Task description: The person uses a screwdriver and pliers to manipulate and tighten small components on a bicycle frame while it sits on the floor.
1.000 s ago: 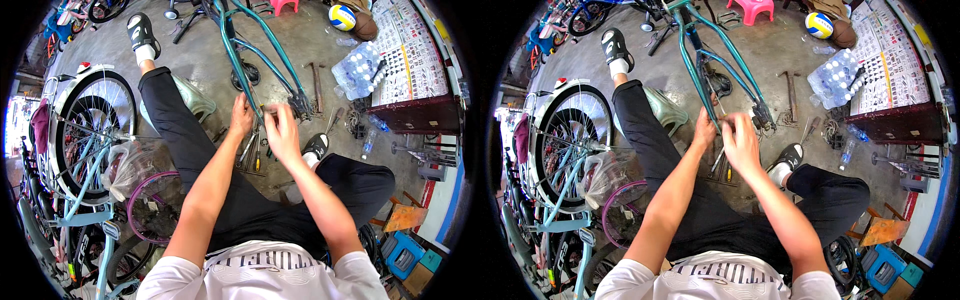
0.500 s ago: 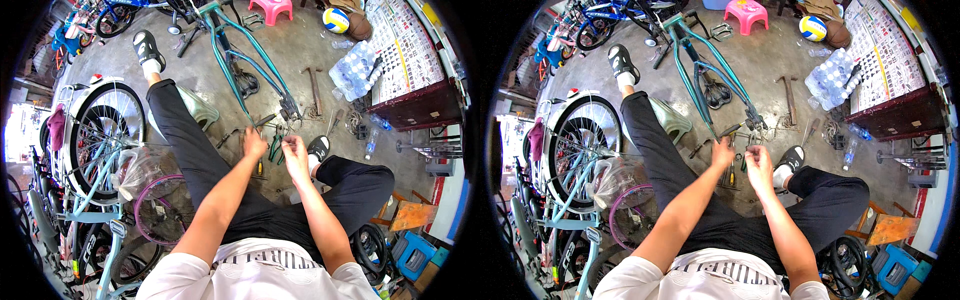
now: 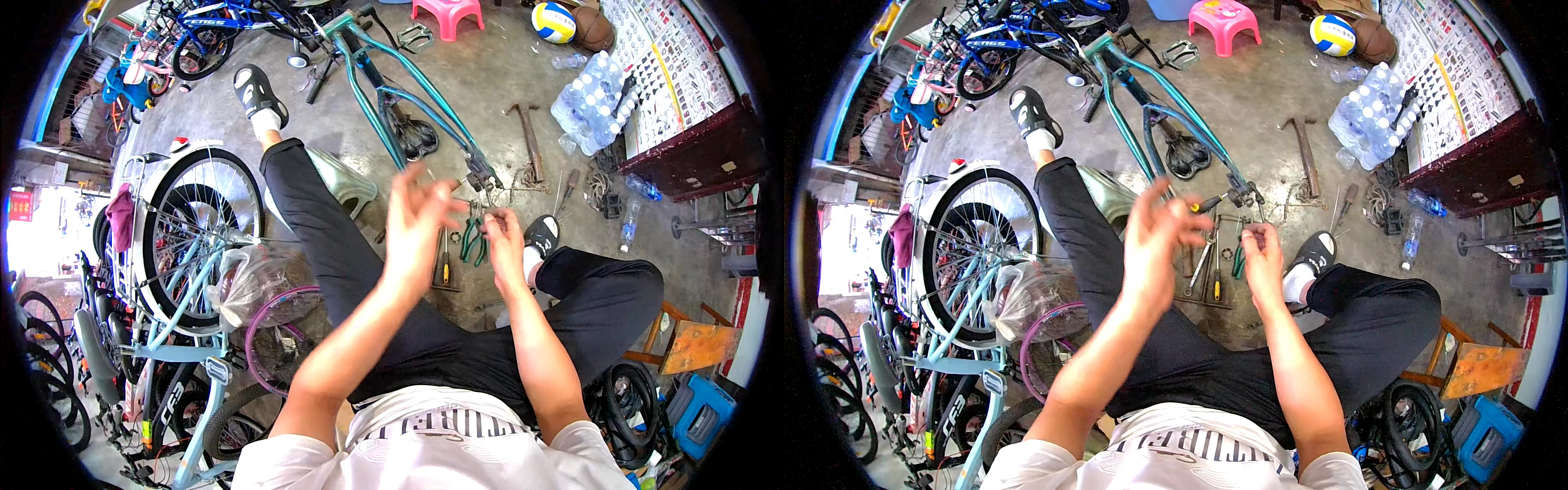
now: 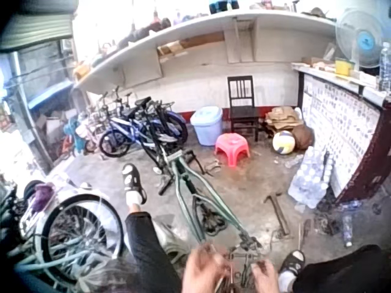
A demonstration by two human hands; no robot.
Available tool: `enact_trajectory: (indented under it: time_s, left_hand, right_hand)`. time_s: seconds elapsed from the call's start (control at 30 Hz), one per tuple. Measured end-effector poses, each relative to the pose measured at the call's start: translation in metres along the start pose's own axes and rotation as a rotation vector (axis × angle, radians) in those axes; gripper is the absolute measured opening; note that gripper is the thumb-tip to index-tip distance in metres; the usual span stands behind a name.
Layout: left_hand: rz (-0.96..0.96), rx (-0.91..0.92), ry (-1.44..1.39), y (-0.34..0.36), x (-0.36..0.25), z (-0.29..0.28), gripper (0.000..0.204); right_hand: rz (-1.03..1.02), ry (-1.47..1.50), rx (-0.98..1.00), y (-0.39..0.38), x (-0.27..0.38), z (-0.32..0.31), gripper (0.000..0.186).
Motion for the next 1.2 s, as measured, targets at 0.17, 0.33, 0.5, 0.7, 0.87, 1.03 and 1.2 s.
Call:
enact_trajectory:
  time_s: [0.17,0.33,0.5,0.7,0.87,1.03,1.2]
  left_hand:
    - [-0.107,-0.175,-0.019,0.122,-0.028,-0.021,0.061]
    - [-0.05,-0.258,0.05,0.156,-0.043,0.0,0.061]
    - [0.501,-0.187,0.252,0.053,-0.039,0.021,0.055]
    - [0.217,-0.33,0.383,-0.034,0.067,-0.083,0.041]
    - [-0.07,-0.394,0.508,-0.031,0.12,-0.121,0.036]
    - [-0.018,-0.241,0.721,0.025,0.136,-0.123,0.043]
    - [0.199,-0.125,1.052,0.086,0.146,-0.112,0.064]
  right_hand:
    - [0.078,-0.065,0.152,0.001,-0.055,0.021,0.028]
    - [0.356,0.147,0.404,-0.009,-0.031,0.061,0.056]
    - [0.326,0.364,0.304,0.024,-0.024,0.085,0.054]
    - [0.3,0.393,0.251,0.041,-0.03,0.105,0.044]
    - [0.201,0.16,0.099,0.055,-0.044,0.101,0.049]
    - [0.187,-0.275,-0.02,0.058,-0.023,0.103,0.062]
    - [0.246,-0.335,0.023,0.063,-0.025,0.104,0.06]
Point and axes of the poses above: each hand's wrist, its own y-axis towards the middle knuckle, its own z-axis out of the palm, x = y × z, the point moved 3 cm from there along y, towards the middle knuckle, and after that the axes turned 6 degrees about -z, right-handed, at the moved point
